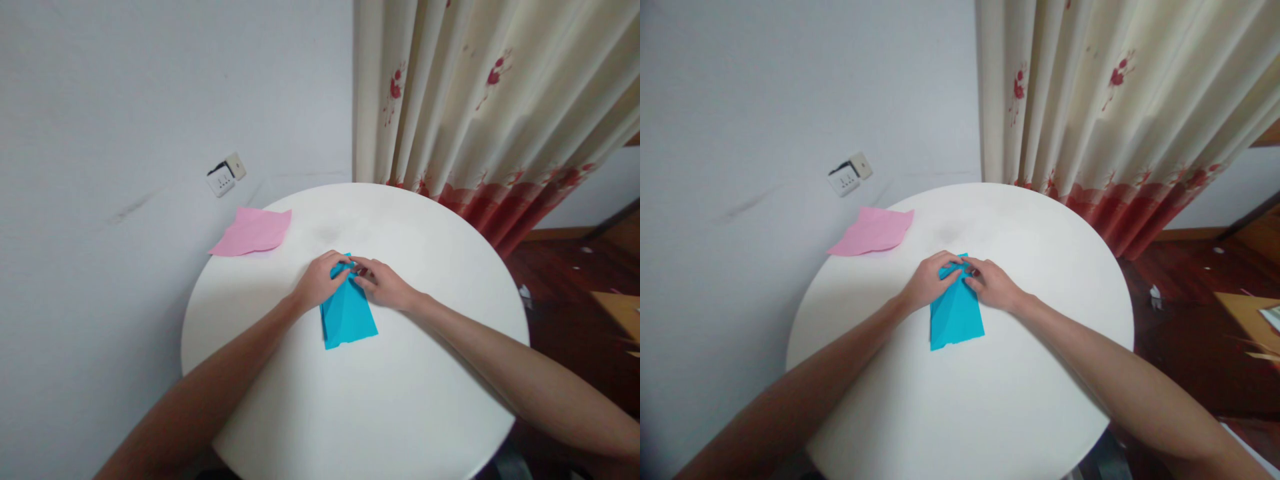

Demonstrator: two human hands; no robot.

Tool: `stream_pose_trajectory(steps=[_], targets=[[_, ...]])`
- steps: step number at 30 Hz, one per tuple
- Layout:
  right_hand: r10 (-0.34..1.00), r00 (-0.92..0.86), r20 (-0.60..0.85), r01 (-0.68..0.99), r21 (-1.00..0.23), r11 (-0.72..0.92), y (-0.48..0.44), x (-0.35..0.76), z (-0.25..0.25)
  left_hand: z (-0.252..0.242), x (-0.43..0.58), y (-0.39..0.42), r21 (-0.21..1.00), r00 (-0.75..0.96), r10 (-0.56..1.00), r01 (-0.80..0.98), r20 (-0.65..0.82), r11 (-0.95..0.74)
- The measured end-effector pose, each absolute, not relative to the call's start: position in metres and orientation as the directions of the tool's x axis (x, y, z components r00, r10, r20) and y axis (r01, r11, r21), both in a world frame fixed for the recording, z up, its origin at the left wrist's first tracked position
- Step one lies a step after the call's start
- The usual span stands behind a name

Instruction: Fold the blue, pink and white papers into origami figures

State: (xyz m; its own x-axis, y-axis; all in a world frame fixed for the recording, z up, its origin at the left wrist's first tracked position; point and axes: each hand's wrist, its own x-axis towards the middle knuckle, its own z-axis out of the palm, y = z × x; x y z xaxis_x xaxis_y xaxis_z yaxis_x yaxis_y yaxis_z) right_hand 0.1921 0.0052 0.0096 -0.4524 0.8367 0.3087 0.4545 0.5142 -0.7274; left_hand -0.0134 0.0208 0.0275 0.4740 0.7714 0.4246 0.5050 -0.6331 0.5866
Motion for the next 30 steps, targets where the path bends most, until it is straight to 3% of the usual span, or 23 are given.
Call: stream_pose_trajectory(steps=[7, 16, 22, 30], targets=[[0.835, -0.456, 0.308, 0.443, -0.735, 0.513, 0.004, 0.191, 0.013, 0.023, -0.013, 0.02, 0.746, 0.387, 0.838, 0.404, 0.385, -0.53], [0.784, -0.505, 0.36, 0.42, -0.692, 0.588, -0.006, 0.186, 0.021, 0.008, -0.018, 0.03, 0.738, 0.293, 0.859, 0.44, 0.42, -0.511], [0.782, -0.525, 0.336, 0.41, -0.705, 0.578, -0.011, 0.182, 0.022, 0.005, -0.02, 0.034, 0.804, 0.226, 0.911, 0.43, 0.344, -0.41], [0.771, -0.556, 0.309, 0.446, -0.672, 0.591, -0.011, 0.177, 0.017, 0.003, -0.019, 0.033, 0.817, 0.234, 0.916, 0.416, 0.327, -0.398]])
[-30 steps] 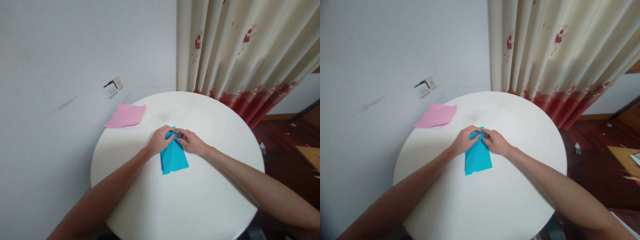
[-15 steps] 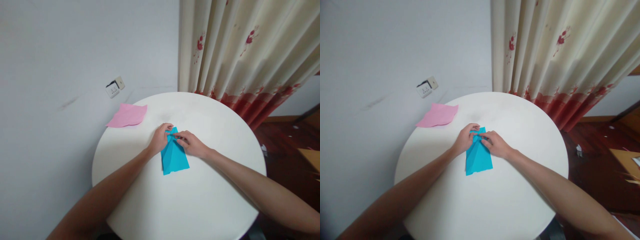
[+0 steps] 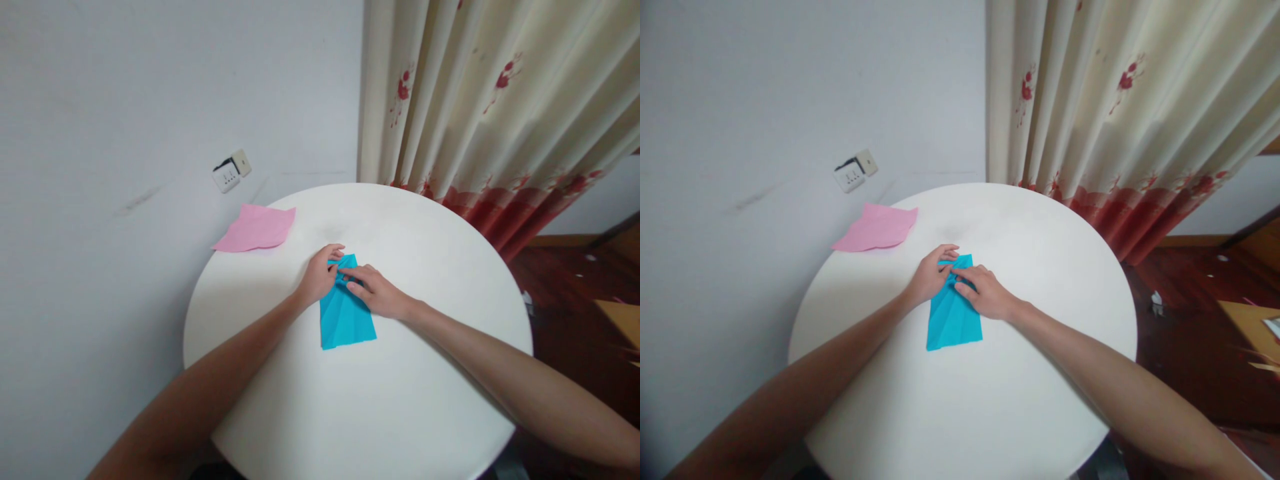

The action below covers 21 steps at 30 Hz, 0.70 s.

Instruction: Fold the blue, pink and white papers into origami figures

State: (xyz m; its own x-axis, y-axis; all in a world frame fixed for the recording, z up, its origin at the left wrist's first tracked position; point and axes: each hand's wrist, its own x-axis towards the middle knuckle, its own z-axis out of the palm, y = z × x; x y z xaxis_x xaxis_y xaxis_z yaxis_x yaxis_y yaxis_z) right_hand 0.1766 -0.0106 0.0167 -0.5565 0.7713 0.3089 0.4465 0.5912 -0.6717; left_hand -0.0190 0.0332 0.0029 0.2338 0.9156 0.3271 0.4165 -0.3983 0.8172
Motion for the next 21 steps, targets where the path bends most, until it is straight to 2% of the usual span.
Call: stream_pose_trajectory(steps=[3, 6, 10, 13, 18, 21], targets=[[0.778, -0.556, 0.292, 0.449, -0.682, 0.577, -0.009, 0.175, 0.014, 0.003, -0.019, 0.034, 0.817, 0.221, 0.917, 0.417, 0.333, -0.398], [0.815, -0.493, 0.304, 0.371, -0.774, 0.513, -0.007, 0.174, 0.015, 0.004, -0.018, 0.035, 0.838, 0.19, 0.926, 0.395, 0.326, -0.376], [0.937, -0.265, 0.226, 0.27, -0.916, 0.297, 0.002, 0.181, 0.02, 0.009, -0.016, 0.034, 0.899, 0.132, 0.959, 0.335, 0.251, -0.281], [0.977, -0.109, 0.182, 0.216, -0.955, 0.202, 0.012, 0.194, 0.024, 0.012, -0.016, 0.033, 0.896, 0.137, 0.961, 0.35, 0.239, -0.273], [0.993, 0.039, 0.114, 0.118, -0.987, 0.108, 0.03, 0.217, 0.025, 0.014, -0.017, 0.029, 0.672, 0.293, 0.888, 0.581, 0.354, -0.46], [0.993, 0.076, 0.095, 0.161, -0.984, 0.081, 0.039, 0.227, 0.025, 0.013, -0.015, 0.023, 0.517, 0.41, 0.844, 0.667, 0.346, -0.536]])
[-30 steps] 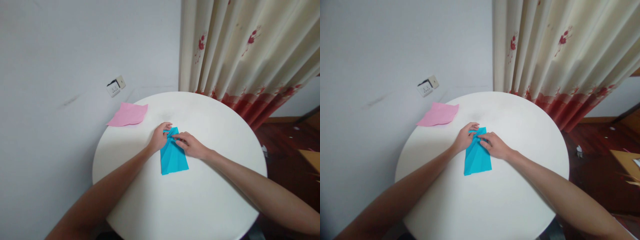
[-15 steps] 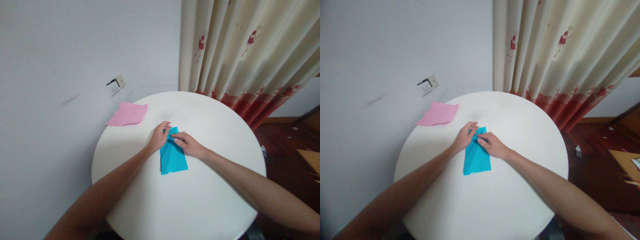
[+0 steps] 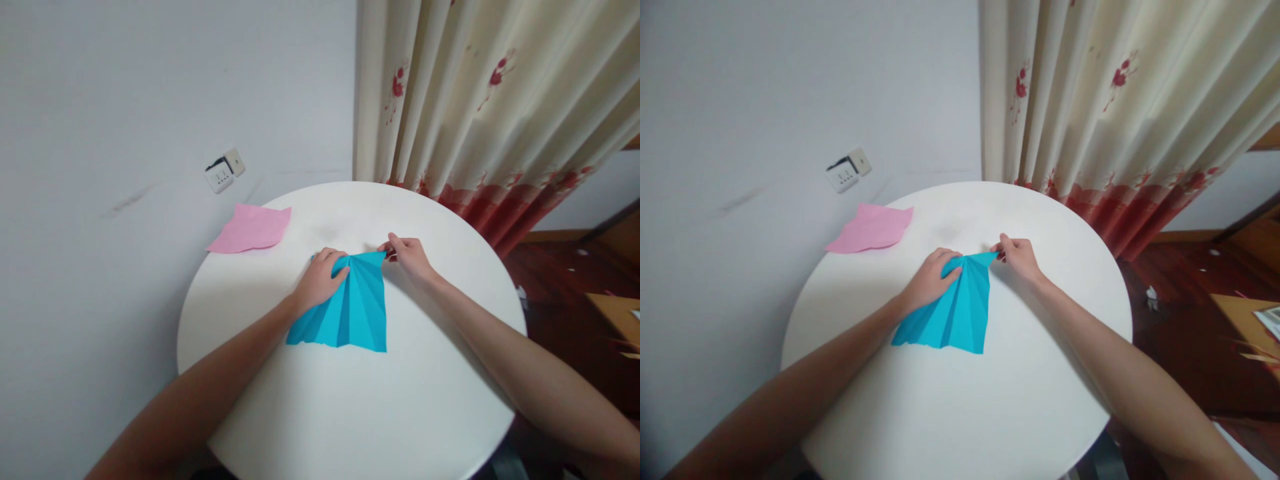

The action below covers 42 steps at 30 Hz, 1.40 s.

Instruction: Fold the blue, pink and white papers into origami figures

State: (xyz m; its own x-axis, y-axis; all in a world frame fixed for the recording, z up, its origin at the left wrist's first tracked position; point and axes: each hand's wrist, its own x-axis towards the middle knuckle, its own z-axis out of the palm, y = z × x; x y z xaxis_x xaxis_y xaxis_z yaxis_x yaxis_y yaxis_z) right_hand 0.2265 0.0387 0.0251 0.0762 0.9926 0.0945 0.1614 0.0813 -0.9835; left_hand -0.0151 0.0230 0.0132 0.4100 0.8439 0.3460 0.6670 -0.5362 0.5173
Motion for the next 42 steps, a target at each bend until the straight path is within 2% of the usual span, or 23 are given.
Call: stream_pose_trajectory(steps=[4, 7, 12, 16, 19, 21, 25, 30, 36, 42], targets=[[0.99, 0.079, 0.118, 0.339, -0.937, 0.085, 0.046, 0.232, 0.019, 0.012, -0.01, 0.011, 0.371, 0.451, 0.844, 0.76, 0.29, -0.534], [0.988, 0.008, 0.152, 0.392, -0.91, 0.137, 0.048, 0.233, 0.01, 0.01, -0.006, 0.004, 0.319, 0.48, 0.844, 0.782, 0.24, -0.535], [0.966, -0.068, 0.249, 0.495, -0.832, 0.249, 0.052, 0.238, 0.0, 0.007, -0.003, 0.002, 0.275, 0.632, 0.76, 0.711, 0.155, -0.647], [0.954, -0.067, 0.294, 0.68, -0.686, 0.259, 0.049, 0.239, 0.006, 0.005, -0.004, 0.003, 0.258, 0.662, 0.739, 0.698, 0.123, -0.668], [0.904, -0.055, 0.425, 0.803, -0.519, 0.293, 0.035, 0.225, 0.016, 0.003, -0.003, 0.002, 0.236, 0.649, 0.748, 0.712, 0.139, -0.661], [0.866, -0.132, 0.482, 0.836, -0.415, 0.359, 0.021, 0.209, 0.022, 0.002, -0.002, 0.002, 0.234, 0.637, 0.756, 0.72, 0.15, -0.654], [0.862, -0.331, 0.384, 0.822, -0.33, 0.463, -0.003, 0.18, 0.021, 0.0, 0.0, 0.004, 0.24, 0.62, 0.768, 0.73, 0.161, -0.64], [0.908, -0.362, 0.211, 0.856, -0.311, 0.413, -0.002, 0.175, 0.003, -0.001, 0.001, 0.006, 0.252, 0.578, 0.801, 0.761, 0.155, -0.598], [0.893, -0.399, 0.21, 0.853, -0.272, 0.445, 0.003, 0.178, -0.004, -0.002, 0.001, 0.005, 0.24, 0.539, 0.825, 0.789, 0.17, -0.565], [0.885, -0.428, 0.185, 0.863, -0.206, 0.461, 0.003, 0.179, -0.002, 0.002, -0.001, 0.004, 0.178, 0.52, 0.841, 0.823, 0.147, -0.54]])
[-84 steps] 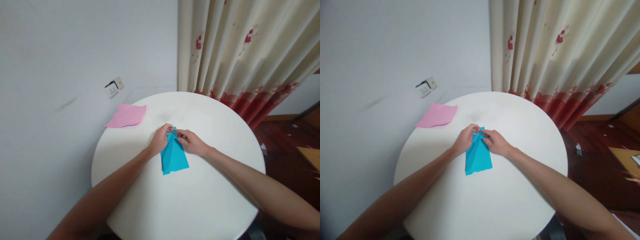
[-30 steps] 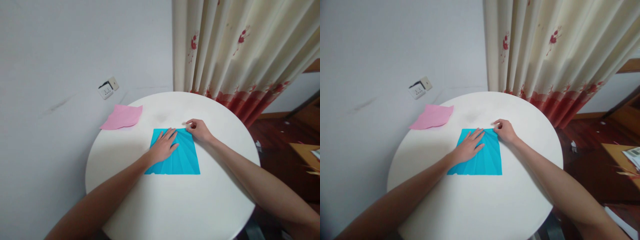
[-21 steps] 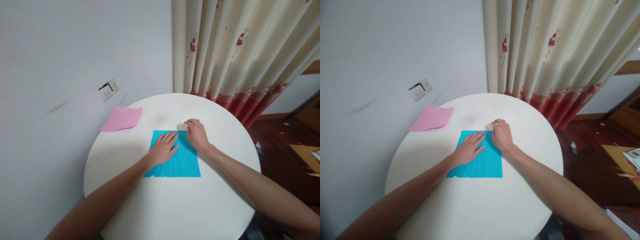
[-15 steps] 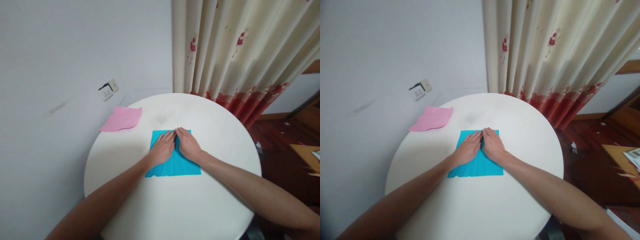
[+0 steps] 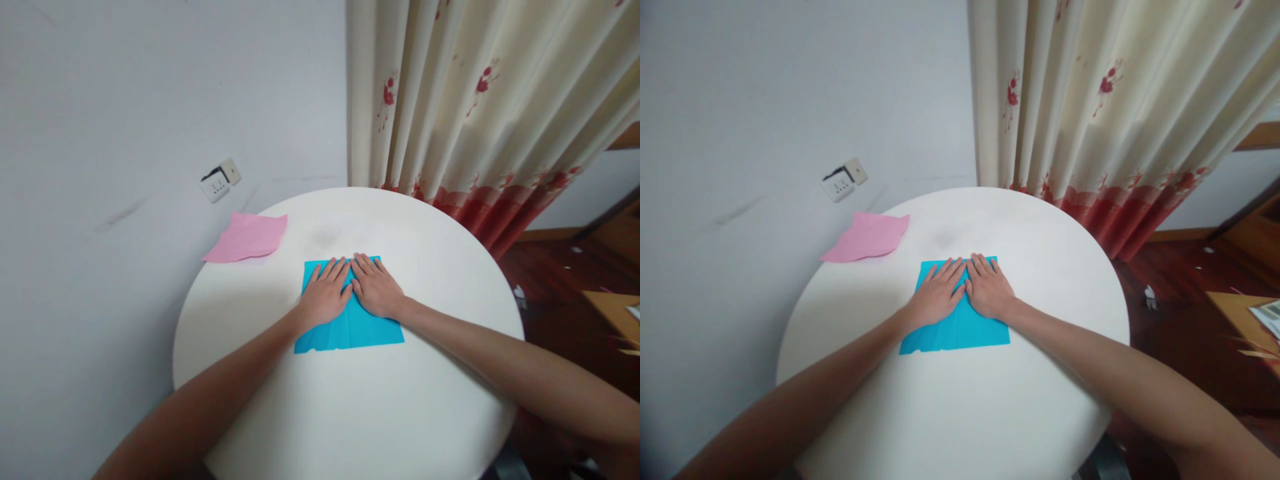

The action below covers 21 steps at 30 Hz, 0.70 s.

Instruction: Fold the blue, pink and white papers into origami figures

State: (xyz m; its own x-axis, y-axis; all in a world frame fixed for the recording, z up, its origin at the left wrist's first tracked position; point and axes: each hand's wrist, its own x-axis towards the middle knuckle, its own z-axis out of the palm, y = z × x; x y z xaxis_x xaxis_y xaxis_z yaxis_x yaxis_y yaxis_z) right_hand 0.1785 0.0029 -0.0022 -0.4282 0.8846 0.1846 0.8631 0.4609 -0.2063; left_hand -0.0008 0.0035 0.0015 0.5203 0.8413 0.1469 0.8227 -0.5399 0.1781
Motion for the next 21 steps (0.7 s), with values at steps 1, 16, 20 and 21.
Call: stream_pose_trajectory(steps=[1, 16, 20, 21], targets=[[0.881, -0.438, 0.177, 0.862, -0.195, 0.468, 0.004, 0.18, -0.002, 0.002, -0.001, 0.003, 0.162, 0.515, 0.846, 0.831, 0.136, -0.532], [0.858, -0.494, 0.143, 0.849, -0.134, 0.511, 0.013, 0.185, -0.002, 0.007, -0.003, 0.008, 0.064, 0.508, 0.857, 0.856, 0.079, -0.513], [0.85, -0.508, 0.138, 0.84, -0.138, 0.524, 0.014, 0.188, -0.003, 0.009, -0.003, 0.007, 0.077, 0.51, 0.858, 0.854, 0.065, -0.514], [0.851, -0.508, 0.135, 0.84, -0.141, 0.524, 0.015, 0.188, -0.003, 0.009, -0.003, 0.007, 0.08, 0.512, 0.856, 0.853, 0.065, -0.516]])
